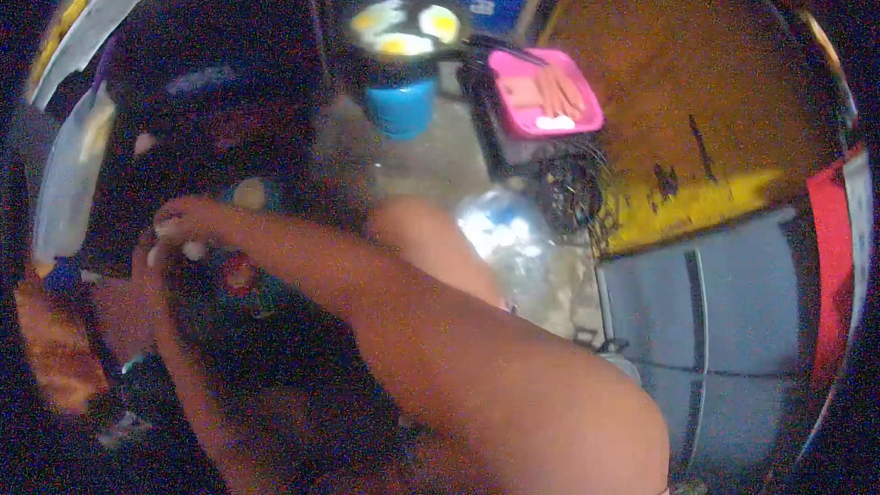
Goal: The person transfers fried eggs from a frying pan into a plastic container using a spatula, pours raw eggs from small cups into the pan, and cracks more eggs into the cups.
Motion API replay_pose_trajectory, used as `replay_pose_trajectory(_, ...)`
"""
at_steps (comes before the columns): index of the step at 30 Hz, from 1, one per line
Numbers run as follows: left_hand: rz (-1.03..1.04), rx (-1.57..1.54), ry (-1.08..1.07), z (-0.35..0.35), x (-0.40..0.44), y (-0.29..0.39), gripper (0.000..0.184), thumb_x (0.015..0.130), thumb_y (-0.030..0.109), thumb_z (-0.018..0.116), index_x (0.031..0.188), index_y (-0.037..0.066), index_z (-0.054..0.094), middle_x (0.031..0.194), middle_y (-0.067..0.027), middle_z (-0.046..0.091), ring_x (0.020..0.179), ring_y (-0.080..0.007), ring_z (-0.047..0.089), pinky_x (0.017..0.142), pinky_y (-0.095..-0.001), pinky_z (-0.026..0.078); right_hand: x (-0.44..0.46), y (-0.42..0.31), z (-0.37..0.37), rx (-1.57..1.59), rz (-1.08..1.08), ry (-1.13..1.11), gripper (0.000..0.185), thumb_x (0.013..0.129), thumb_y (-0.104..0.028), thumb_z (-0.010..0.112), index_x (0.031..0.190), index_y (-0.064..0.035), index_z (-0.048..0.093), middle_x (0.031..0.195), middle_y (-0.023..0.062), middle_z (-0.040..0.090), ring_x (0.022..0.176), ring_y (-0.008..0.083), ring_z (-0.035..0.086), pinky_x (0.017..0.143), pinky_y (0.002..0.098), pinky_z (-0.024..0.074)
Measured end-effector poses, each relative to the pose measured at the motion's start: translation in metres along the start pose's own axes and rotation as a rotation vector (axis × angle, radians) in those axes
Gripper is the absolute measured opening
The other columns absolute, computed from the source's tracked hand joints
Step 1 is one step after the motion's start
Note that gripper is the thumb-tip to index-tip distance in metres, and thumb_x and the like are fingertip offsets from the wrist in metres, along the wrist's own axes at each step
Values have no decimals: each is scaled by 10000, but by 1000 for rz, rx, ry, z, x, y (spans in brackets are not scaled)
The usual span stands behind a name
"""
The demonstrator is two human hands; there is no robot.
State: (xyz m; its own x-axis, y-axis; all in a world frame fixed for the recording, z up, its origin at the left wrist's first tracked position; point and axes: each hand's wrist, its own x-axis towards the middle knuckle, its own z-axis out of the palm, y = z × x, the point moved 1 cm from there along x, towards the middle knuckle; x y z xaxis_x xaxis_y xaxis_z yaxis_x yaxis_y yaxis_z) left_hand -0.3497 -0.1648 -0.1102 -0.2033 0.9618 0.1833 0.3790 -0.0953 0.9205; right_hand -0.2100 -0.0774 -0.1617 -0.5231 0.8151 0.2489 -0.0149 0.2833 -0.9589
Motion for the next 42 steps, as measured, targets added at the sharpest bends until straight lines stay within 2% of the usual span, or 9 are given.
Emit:
replay_pose_trajectory(7,-94,-515,71,-7,-65,9,428,971,332,652,1301,75,561,993,-33,656,837,-134,616,638,-237,464,-122,-124,-81,676,99,26,559,760,-36,749,1300,-57,602,1120,133,663,843,211,680,715,349,560)
replay_pose_trajectory(13,-402,-539,-16,-44,-104,-102,247,965,286,663,1132,115,600,920,8,631,782,-105,613,590,-223,466,-309,-186,-189,-212,-15,202,601,780,-115,734,1357,-82,571,1171,80,646,1044,173,623,880,324,530)
replay_pose_trajectory(19,-453,-531,128,-41,-138,-74,179,953,246,676,1064,124,607,850,12,608,750,-104,610,556,-222,465,-466,-100,-240,-307,359,570,561,775,-69,675,1327,-59,580,1202,42,634,1085,148,609,926,304,500)
replay_pose_trajectory(21,-414,-538,114,-39,-140,-81,170,952,247,677,1046,123,609,833,8,604,741,-106,610,547,-219,464,-487,-73,-232,-338,673,642,561,759,-36,668,1314,-61,592,1140,53,666,1057,141,613,936,291,490)
replay_pose_trajectory(27,-518,-617,46,-25,-129,-98,185,945,264,684,1026,119,601,831,-12,618,742,-139,621,578,-252,490,-487,-27,-213,-1011,841,736,588,737,-54,705,1316,-75,603,1215,223,662,1151,365,631,995,405,496)
replay_pose_trajectory(30,-467,-670,-13,-12,-134,-95,186,929,226,691,1052,114,608,857,-33,642,750,-149,628,599,-268,504,-474,-34,-224,-823,555,1010,556,721,-50,699,1271,-40,613,1067,247,697,1049,395,666,940,438,525)
replay_pose_trajectory(33,-518,-529,-36,-2,-139,-71,207,903,175,699,1072,98,608,856,-51,647,730,-150,628,583,-265,500,-435,-44,-222,-1209,283,869,547,738,-67,699,1270,-41,574,1155,246,634,1035,437,637,895,485,527)
replay_pose_trajectory(37,-352,-423,-126,11,-134,-85,222,896,128,690,1083,59,594,838,-49,624,655,-133,599,521,-249,469,-355,-36,-170,-1171,287,520,583,758,-70,729,1317,-115,566,1226,196,596,1112,389,596,912,475,505)
replay_pose_trajectory(42,-268,-376,-129,20,-135,-79,293,883,72,677,1148,29,560,824,-50,602,666,-133,595,519,-254,463,-254,-58,-157,-657,-190,328,554,807,-75,737,1333,-133,574,1117,144,616,1055,353,614,838,440,509)
